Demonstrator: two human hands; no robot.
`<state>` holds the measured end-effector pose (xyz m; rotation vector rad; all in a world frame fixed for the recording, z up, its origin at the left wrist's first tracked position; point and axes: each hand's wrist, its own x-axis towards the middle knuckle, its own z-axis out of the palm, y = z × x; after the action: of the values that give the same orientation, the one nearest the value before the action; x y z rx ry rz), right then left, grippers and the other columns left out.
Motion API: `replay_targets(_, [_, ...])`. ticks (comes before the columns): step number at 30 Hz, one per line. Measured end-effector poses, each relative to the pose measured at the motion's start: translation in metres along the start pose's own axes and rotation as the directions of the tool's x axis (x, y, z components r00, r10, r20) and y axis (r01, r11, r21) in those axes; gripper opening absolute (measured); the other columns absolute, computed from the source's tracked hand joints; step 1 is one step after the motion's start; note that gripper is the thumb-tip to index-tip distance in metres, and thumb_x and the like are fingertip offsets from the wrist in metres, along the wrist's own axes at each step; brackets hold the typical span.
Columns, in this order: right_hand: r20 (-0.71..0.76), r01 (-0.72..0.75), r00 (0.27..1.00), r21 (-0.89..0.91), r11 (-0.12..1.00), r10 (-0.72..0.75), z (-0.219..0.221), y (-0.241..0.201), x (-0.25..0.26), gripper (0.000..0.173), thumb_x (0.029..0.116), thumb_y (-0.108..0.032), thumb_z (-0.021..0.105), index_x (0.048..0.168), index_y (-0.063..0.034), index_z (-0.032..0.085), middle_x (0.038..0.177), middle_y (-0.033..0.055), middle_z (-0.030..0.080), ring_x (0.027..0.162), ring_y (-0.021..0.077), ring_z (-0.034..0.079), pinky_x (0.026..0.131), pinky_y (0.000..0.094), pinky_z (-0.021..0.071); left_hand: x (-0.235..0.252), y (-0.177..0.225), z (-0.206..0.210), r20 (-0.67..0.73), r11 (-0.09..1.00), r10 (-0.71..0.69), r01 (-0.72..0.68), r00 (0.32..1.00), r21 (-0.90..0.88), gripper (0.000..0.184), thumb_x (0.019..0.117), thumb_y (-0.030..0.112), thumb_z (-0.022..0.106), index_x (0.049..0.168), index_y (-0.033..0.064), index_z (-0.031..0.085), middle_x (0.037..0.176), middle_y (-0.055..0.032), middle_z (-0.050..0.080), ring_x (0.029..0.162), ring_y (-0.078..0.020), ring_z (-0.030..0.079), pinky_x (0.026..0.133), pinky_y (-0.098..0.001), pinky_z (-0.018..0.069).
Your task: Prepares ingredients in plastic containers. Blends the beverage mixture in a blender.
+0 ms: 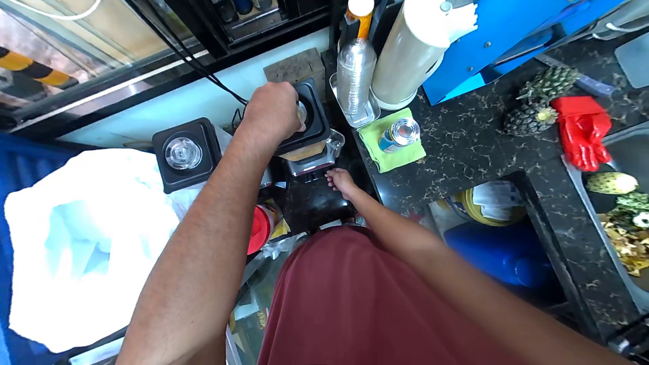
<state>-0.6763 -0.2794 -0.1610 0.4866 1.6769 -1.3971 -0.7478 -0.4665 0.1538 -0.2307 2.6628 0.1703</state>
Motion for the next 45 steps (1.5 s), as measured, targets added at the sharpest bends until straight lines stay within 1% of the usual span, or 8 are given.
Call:
replay_targets(7, [0.001,0.008,1.0,0.001,1.0,-0.008,-0.0005,0.0039,0.0008,0.034,0.1072,-0.039,0.053,0.12,-0.0105,0.065,0.095,0.0056,0.067,0.071,0.0139,0.059,0.06,0.0311,0.0476,0.0004,0.0003,0.0001,0.008,1.0,-0.004,0.004,1.0,0.011,0.048,0.0828,0.03,0.083,0.125,0.0106,0.07,0.115,-0.0205,0.069,0.109,-0.0421,0.066,0.088,-0.0646,0.0525])
replay_targets(13, [0.0,0.002,1.0,-0.007,1.0,-0.002,-0.0004,0.0028,0.0015,0.033,0.107,-0.039,0.054,0.12,-0.01,0.065,0.093,0.0057,0.067,0.07,0.0138,0.059,0.06,0.0312,0.0479,0.0013,-0.0003,0.0006,0.004,1.0,0.001,-0.001,1.0,0.015,0.05,0.0824,0.03,0.083,0.126,0.0107,0.069,0.116,-0.0205,0.069,0.11,-0.0421,0.065,0.089,-0.0646,0.0523])
replay_targets(17, [0.004,0.013,1.0,-0.028,1.0,-0.013,-0.0005,-0.0018,0.0058,0.032,0.1085,-0.033,0.051,0.122,-0.0077,0.064,0.098,0.0066,0.068,0.072,0.014,0.061,0.061,0.0314,0.0498,0.001,0.0002,0.0001,-0.001,1.0,0.005,-0.005,1.0,0.013,0.049,0.0825,0.029,0.084,0.125,0.0093,0.069,0.115,-0.0206,0.069,0.11,-0.0422,0.065,0.089,-0.065,0.0519])
replay_targets(21, [0.007,0.018,1.0,-0.027,0.999,-0.018,-0.0007,-0.0018,0.0034,0.032,0.1084,-0.033,0.051,0.123,-0.0079,0.064,0.096,0.0061,0.067,0.071,0.0136,0.059,0.061,0.031,0.049,0.0014,-0.0009,0.0011,-0.011,1.0,0.021,-0.021,1.0,0.01,0.045,0.0822,0.028,0.084,0.121,0.0086,0.071,0.112,-0.0205,0.07,0.107,-0.0424,0.066,0.088,-0.0654,0.0523])
replay_targets(38, [0.005,0.021,1.0,-0.024,0.999,-0.021,0.0005,-0.0029,0.0046,0.03,0.1092,-0.031,0.05,0.121,-0.0072,0.064,0.095,0.0057,0.067,0.07,0.013,0.059,0.06,0.0302,0.0489,0.0002,-0.0001,0.0006,-0.004,1.0,0.012,-0.012,1.0,0.008,0.047,0.0828,0.029,0.083,0.124,0.0092,0.07,0.114,-0.0205,0.069,0.108,-0.0421,0.066,0.088,-0.0646,0.0524])
replay_targets(41, [0.006,0.014,1.0,-0.015,1.0,-0.014,0.0006,-0.0007,0.0025,0.032,0.1089,-0.034,0.05,0.122,-0.0085,0.064,0.095,0.0057,0.067,0.07,0.013,0.059,0.06,0.0302,0.0488,0.0007,-0.0005,0.0009,0.002,1.0,0.009,-0.009,1.0,0.006,0.046,0.0831,0.028,0.083,0.123,0.0094,0.07,0.113,-0.0207,0.069,0.108,-0.0426,0.066,0.088,-0.065,0.0523])
replay_targets(43, [0.001,0.007,1.0,0.005,1.0,-0.007,0.0007,0.0018,-0.0007,0.033,0.1079,-0.038,0.051,0.12,-0.0103,0.064,0.09,0.0047,0.065,0.065,0.0117,0.057,0.057,0.0283,0.046,0.0008,-0.0004,0.0005,0.004,1.0,0.004,-0.004,1.0,0.007,0.045,0.083,0.028,0.083,0.123,0.01,0.07,0.113,-0.0205,0.069,0.108,-0.0423,0.066,0.087,-0.0649,0.0523])
replay_targets(45, [0.005,0.007,1.0,0.016,1.0,-0.007,0.0004,0.002,-0.0008,0.032,0.1081,-0.038,0.051,0.12,-0.0102,0.064,0.089,0.0042,0.065,0.063,0.0108,0.056,0.055,0.0272,0.0455,0.0009,-0.0001,0.0002,0.004,1.0,0.001,-0.001,1.0,0.01,0.046,0.0828,0.028,0.083,0.123,0.0105,0.07,0.113,-0.0207,0.07,0.107,-0.042,0.066,0.087,-0.0646,0.0527])
